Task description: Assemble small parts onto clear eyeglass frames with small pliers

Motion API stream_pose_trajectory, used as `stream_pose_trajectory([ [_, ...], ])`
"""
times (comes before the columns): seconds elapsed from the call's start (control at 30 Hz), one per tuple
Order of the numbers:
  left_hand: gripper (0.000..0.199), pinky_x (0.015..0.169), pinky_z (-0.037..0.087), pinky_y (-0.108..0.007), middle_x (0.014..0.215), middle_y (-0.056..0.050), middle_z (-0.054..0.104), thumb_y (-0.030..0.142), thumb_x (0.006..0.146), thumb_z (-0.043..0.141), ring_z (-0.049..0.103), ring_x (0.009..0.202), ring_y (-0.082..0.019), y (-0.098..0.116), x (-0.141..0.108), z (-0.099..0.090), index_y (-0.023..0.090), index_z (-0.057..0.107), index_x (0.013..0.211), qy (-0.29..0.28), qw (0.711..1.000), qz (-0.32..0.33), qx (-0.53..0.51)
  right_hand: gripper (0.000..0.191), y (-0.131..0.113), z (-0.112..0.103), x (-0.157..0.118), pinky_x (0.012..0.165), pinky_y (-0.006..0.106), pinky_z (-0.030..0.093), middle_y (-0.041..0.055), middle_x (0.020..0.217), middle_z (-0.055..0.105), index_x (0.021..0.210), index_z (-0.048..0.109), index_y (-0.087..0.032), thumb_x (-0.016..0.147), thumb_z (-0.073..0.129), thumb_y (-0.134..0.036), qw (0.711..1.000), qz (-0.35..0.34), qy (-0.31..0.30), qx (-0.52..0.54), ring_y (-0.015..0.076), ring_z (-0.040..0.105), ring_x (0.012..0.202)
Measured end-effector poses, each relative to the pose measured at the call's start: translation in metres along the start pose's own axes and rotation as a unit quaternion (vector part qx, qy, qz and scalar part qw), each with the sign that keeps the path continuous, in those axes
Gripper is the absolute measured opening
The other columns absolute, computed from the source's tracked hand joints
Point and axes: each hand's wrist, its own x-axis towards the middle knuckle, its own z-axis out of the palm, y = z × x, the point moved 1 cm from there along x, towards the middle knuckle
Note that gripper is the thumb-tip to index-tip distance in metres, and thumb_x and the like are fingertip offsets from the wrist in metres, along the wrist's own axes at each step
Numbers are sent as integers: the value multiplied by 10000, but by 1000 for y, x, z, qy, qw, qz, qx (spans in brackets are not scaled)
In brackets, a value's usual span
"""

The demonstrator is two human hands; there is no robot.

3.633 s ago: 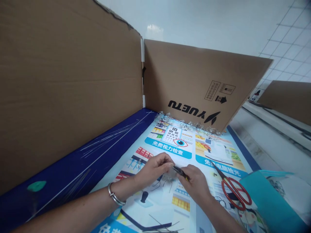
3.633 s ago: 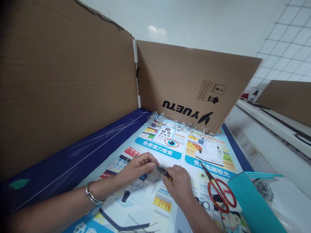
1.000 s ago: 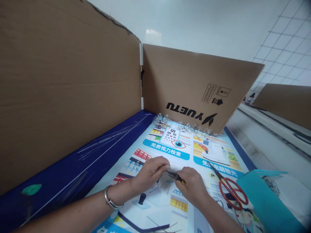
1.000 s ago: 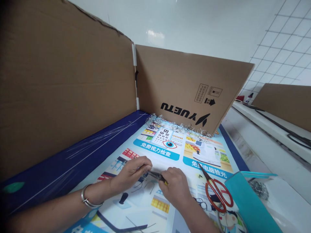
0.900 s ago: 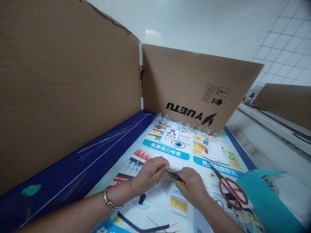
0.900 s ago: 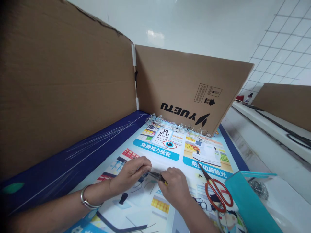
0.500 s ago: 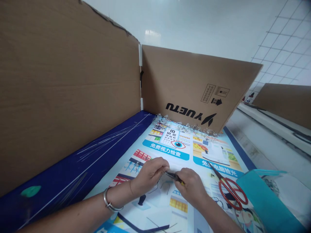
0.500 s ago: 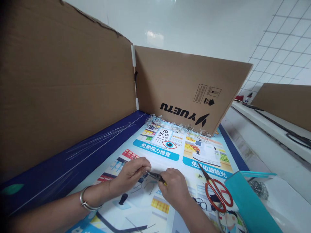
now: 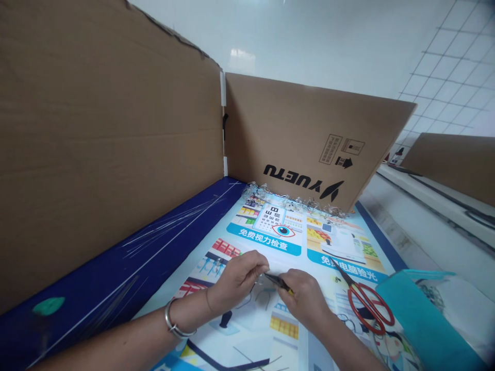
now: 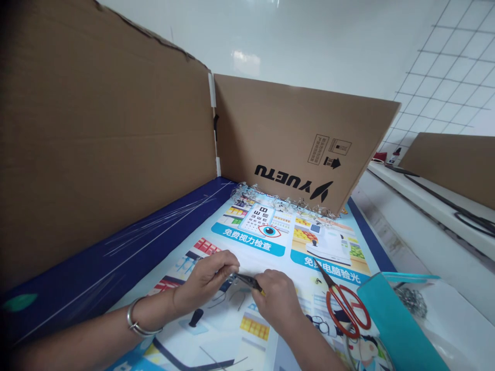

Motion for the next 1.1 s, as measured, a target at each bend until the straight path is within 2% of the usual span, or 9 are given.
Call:
stream_pose_trajectory([
  [0.3, 119, 583, 389, -203, 649, -1, 528, 179, 851, 424, 478, 601, -98, 3, -1, -1, 161, 513, 774, 6, 999, -37, -10, 129, 2, -1, -1, 696, 277, 340, 39, 759, 525, 848, 588, -181, 741, 517, -195, 998, -2, 66, -7, 169, 463, 759],
  [0.47, 101, 601, 392, -213, 688, -10, 533, 169, 846, 428, 483, 633, -105, 3, -2, -1, 165, 513, 791, 16, 999, -28, -1, 119, -4, -3, -1, 682, 277, 339, 38, 739, 517, 834, 593, -185, 755, 512, -223, 996, -6, 85, -11, 169, 461, 746],
  [0.73, 81, 631, 401, -231, 732, -22, 542, 149, 839, 429, 494, 677, -116, 4, -1, 0, 171, 502, 814, 21, 1000, -5, 17, 99, -12, -5, -2, 645, 251, 331, 30, 707, 523, 776, 593, -190, 773, 506, -239, 995, 9, 92, -32, 148, 472, 694],
  [0.93, 83, 637, 402, -229, 728, -20, 548, 113, 828, 439, 495, 686, -112, 2, -1, 0, 170, 500, 825, 16, 999, 29, 24, 75, -11, -5, -2, 652, 249, 328, 26, 717, 533, 777, 587, -198, 757, 517, -215, 997, 25, 70, -31, 148, 473, 696],
  [1.1, 88, 628, 399, -228, 716, -19, 544, 117, 832, 430, 490, 678, -113, 3, 0, -1, 174, 497, 818, 9, 999, 31, 39, 78, -10, -4, -3, 650, 250, 326, 28, 721, 543, 772, 586, -193, 751, 512, -208, 997, 28, 62, -36, 149, 476, 694],
])
